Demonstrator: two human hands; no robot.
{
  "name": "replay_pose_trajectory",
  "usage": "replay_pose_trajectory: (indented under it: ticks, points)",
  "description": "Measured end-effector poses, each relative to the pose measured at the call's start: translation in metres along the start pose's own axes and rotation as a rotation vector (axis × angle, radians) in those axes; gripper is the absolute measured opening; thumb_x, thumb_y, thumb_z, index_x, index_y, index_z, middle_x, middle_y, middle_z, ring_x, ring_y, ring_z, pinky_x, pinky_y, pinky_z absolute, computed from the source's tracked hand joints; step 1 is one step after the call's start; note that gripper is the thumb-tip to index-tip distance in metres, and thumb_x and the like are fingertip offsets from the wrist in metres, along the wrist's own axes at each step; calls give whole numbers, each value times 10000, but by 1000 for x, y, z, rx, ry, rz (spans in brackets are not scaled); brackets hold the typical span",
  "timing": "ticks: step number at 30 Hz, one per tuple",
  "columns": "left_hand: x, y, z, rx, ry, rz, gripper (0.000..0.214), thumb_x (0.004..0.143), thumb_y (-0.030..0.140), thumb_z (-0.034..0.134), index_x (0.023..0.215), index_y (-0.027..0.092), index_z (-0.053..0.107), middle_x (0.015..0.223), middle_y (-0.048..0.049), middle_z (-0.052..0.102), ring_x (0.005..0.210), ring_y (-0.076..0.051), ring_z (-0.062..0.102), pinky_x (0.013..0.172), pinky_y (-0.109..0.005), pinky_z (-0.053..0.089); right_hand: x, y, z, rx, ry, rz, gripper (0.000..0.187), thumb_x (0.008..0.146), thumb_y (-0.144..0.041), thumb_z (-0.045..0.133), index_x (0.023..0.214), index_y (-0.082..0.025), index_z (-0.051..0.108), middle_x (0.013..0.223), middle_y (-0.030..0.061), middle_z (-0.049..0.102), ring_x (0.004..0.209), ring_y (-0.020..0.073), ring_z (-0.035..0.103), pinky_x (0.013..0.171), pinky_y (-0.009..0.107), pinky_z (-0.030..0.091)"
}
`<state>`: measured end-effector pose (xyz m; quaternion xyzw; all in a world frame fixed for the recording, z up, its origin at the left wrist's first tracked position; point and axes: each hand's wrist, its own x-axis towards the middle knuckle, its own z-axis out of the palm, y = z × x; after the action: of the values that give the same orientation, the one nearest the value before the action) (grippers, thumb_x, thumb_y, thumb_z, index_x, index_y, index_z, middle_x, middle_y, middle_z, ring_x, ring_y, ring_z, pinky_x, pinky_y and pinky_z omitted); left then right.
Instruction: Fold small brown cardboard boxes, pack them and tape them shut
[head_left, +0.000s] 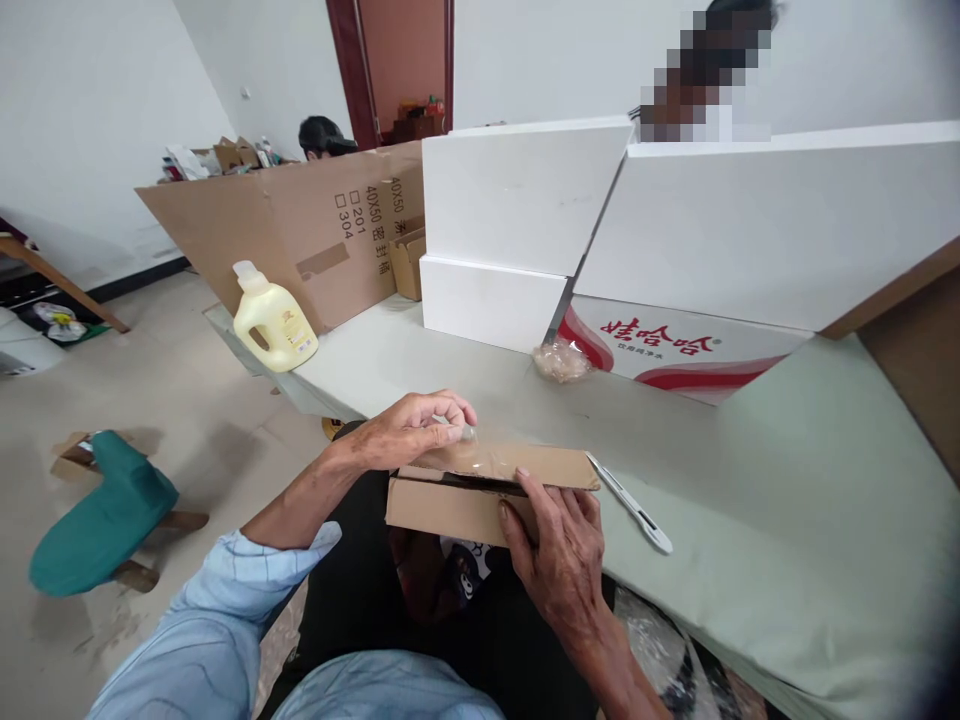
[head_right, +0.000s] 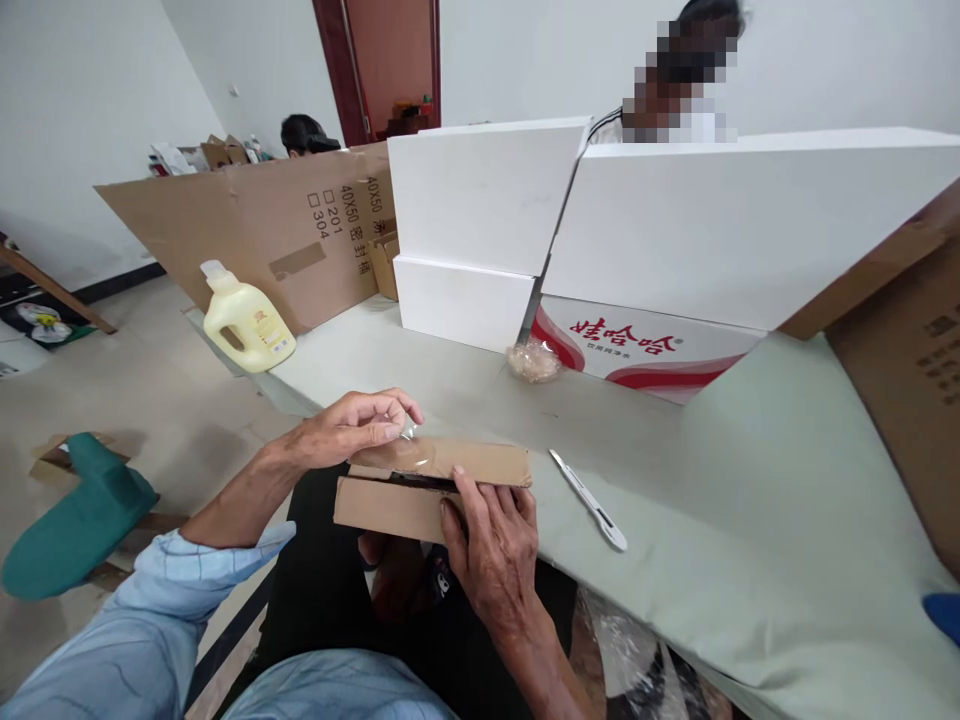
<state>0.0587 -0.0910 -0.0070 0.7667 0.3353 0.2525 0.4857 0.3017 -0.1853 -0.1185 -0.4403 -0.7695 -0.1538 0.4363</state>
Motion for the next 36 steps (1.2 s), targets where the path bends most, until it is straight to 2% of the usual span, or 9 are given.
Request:
replay_pose_trajectory:
  ticks: [6, 10, 13, 16, 19, 24, 27, 31, 36]
  points:
    - [11, -14, 7, 86, -99, -29, 277, 961, 395, 617, 799, 170, 595, 1209, -89, 681, 858, -160, 598, 780, -309, 495, -1, -3, -1, 7, -10, 1, 489, 1076, -178, 608, 1547, -175, 477, 1022, 81, 767, 935, 259, 725, 903, 417, 504]
    - [11, -17, 11, 209, -64, -31, 188, 942, 306, 612, 804, 178, 609, 1153, -67, 675, 955, -182, 623, 798, -300, 510, 0, -3, -1, 13, -21, 9, 506, 1069, -175, 609, 1557, -190, 475, 991, 64, 762, 899, 252, 724, 884, 409, 503]
    - [9, -15, 14, 268, 21, -22, 87, 917, 283, 662, 916, 196, 653, 1117, -48, 685, 945, -180, 630, 815, -307, 525, 0, -3, -1, 2, -11, 6, 501, 1071, -183, 610, 1553, -175, 472, 1011, 82, 766, 909, 262, 725, 894, 419, 501]
    - [6, -11, 17, 312, 101, 96, 48, 905, 219, 700, 949, 201, 693, 1111, -53, 696, 1007, -198, 652, 876, -324, 535, -1, -4, 0, 2, -7, 5, 503, 1075, -183, 611, 1557, -181, 467, 985, 73, 759, 887, 257, 722, 891, 416, 500]
    - [2, -5, 18, 316, 19, 226, 93, 975, 220, 689, 924, 186, 758, 1107, -85, 710, 1000, -201, 689, 893, -325, 542, -2, -5, 0, 6, -6, 5, 484, 1081, -186, 605, 1547, -181, 474, 970, 68, 753, 872, 253, 720, 886, 411, 497]
    - [-6, -1, 23, 399, -8, 248, 137, 900, 292, 862, 990, 195, 827, 1123, -91, 734, 1000, -218, 714, 909, -335, 544, -4, -6, 0, 3, 10, -1, 429, 1079, -177, 607, 1498, -156, 518, 1011, 92, 764, 911, 259, 720, 895, 411, 491]
    - [-7, 0, 27, 357, 13, 236, 59, 945, 223, 788, 921, 198, 836, 1022, -71, 745, 931, -195, 714, 831, -307, 538, -4, -7, 0, 10, 5, 0, 467, 1066, -164, 624, 1519, -158, 510, 995, 85, 764, 901, 257, 723, 900, 412, 495]
    - [-6, 3, 31, 300, 10, 250, 184, 989, 212, 701, 828, 190, 789, 934, -71, 748, 902, -200, 706, 830, -318, 546, -5, -7, 0, 11, 8, 11, 517, 1061, -171, 632, 1557, -187, 486, 985, 69, 768, 880, 251, 725, 888, 407, 502]
    - [-6, 8, 34, 390, -21, 296, 251, 1036, 207, 574, 813, 191, 688, 902, -70, 713, 904, -210, 672, 869, -333, 525, -8, -8, -1, 11, 7, 7, 550, 1053, -168, 641, 1574, -191, 470, 997, 69, 775, 888, 252, 735, 896, 409, 510]
